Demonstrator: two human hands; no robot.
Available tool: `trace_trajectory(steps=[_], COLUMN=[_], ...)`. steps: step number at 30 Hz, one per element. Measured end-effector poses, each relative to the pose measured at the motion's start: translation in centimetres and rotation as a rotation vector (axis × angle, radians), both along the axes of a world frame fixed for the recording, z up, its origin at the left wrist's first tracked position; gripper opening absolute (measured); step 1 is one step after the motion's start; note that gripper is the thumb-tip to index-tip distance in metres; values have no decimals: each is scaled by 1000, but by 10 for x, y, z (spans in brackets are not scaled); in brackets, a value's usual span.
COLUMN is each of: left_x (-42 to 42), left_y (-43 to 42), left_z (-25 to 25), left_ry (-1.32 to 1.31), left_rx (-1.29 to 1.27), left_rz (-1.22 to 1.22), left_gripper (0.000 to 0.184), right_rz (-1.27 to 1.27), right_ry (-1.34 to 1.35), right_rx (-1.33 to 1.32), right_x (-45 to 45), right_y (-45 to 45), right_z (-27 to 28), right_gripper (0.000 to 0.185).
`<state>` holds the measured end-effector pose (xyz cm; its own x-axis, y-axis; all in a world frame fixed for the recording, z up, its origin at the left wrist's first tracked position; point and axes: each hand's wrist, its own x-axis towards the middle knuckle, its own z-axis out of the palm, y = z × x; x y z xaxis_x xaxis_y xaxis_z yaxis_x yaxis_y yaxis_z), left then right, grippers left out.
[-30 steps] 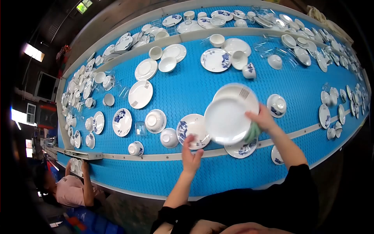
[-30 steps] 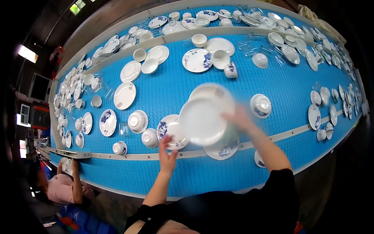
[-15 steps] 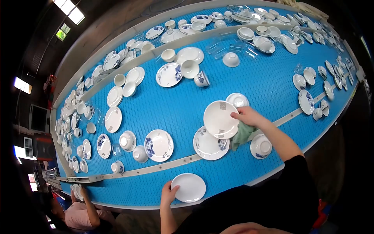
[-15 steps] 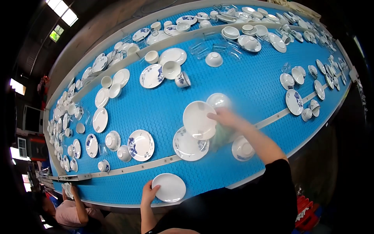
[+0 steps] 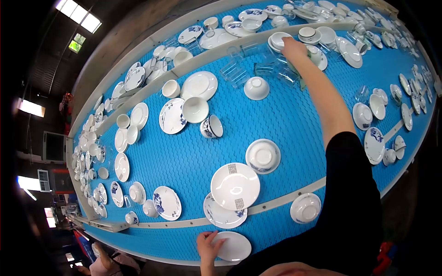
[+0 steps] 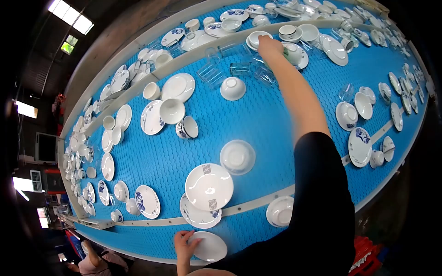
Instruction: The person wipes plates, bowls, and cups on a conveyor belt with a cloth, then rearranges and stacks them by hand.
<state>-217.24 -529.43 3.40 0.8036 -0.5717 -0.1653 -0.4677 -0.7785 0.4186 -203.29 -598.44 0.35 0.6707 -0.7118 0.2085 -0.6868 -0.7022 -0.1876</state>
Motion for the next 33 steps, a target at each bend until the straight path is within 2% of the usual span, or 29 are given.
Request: trace_trajectory(steps=[2, 4, 5, 7, 8, 9, 10, 11, 12, 14, 15, 16, 18, 20, 22, 23, 24, 25, 27, 28, 29, 31, 33], left_x=[-9, -14, -16, -26, -30, -34, -36, -37, -38, -42, -43, -42, -36, -30, -28, -32, -40, -45, -54, -59, -63, -71, -78], left_y=[-22, -38, -44, -63, -77, -92, -111, -127, -142, -182, -199, -218, -272, -299, -312, -311, -303, -294, -268, -255, -244, -230, -224], left_z=[-1, 0, 0, 4, 13, 20, 21, 22, 23, 19, 8, 1, 14, 0, -2, -4, -20, -26, -30, -29, -35, -31, -22], left_ry=[-57, -100, -100, -94, -17, 58, 14, 143, 271, 669, 917, 1100, 1466, 1920, 1962, 2000, 1840, 1818, 1697, 1587, 1591, 1510, 1455], left_rx=[3, 4, -10, -26, -50, -73, -229, -339, -450, -764, -968, -1038, -1120, -1329, -1463, -1583, -1507, -1539, -1665, -1613, -1684, -1684, -1702], left_rz=[8, 10, 43, 82, 219, 361, 317, 336, 353, 461, 461, 374, 458, 367, 446, 514, 545, 575, 559, 618, 532, 598, 568], left_gripper=[35, 30, 25, 20, 16, 12, 8, 7, 6, 15, 29, 54, 74, 88, 91, 95, 90, 90, 78, 73, 75, 79, 83], right_rz=[43, 34, 39, 159, 129, 141, 109, 76, 92, 258, 306, 352, 458, 633, 882, 894, 920, 956, 774, 674, 735, 788, 609], right_ry=[33, 259, 269, 190, 70, 70, -157, -384, -385, -677, -658, -632, -535, -385, -276, -258, -209, -157, -58, 31, 100, -25, -130], right_rx=[0, 91, 104, -52, 49, 54, 146, 240, 243, 631, 754, 873, 1136, 1074, 1087, 1095, 1064, 1039, 912, 907, 609, 403, 397], right_x=[18, 25, 25, 21, 11, 1, -9, -20, -33, -67, -84, -104, -146, -179, -203, -213, -220, -224, -230, -226, -221, -211, -184], right_y=[-13, -25, -27, -32, -32, -32, -33, -32, -29, -12, 3, 20, 67, 106, 127, 131, 135, 139, 133, 128, 113, 101, 102], right_z=[-7, -11, -17, -20, -14, -12, -11, -7, -3, 11, 19, 28, 53, 59, 47, 49, 50, 51, 53, 48, 27, 11, 13], right_gripper=[33, 28, 28, 26, 29, 29, 31, 32, 32, 35, 35, 36, 34, 29, 28, 28, 27, 27, 33, 38, 35, 32, 44])
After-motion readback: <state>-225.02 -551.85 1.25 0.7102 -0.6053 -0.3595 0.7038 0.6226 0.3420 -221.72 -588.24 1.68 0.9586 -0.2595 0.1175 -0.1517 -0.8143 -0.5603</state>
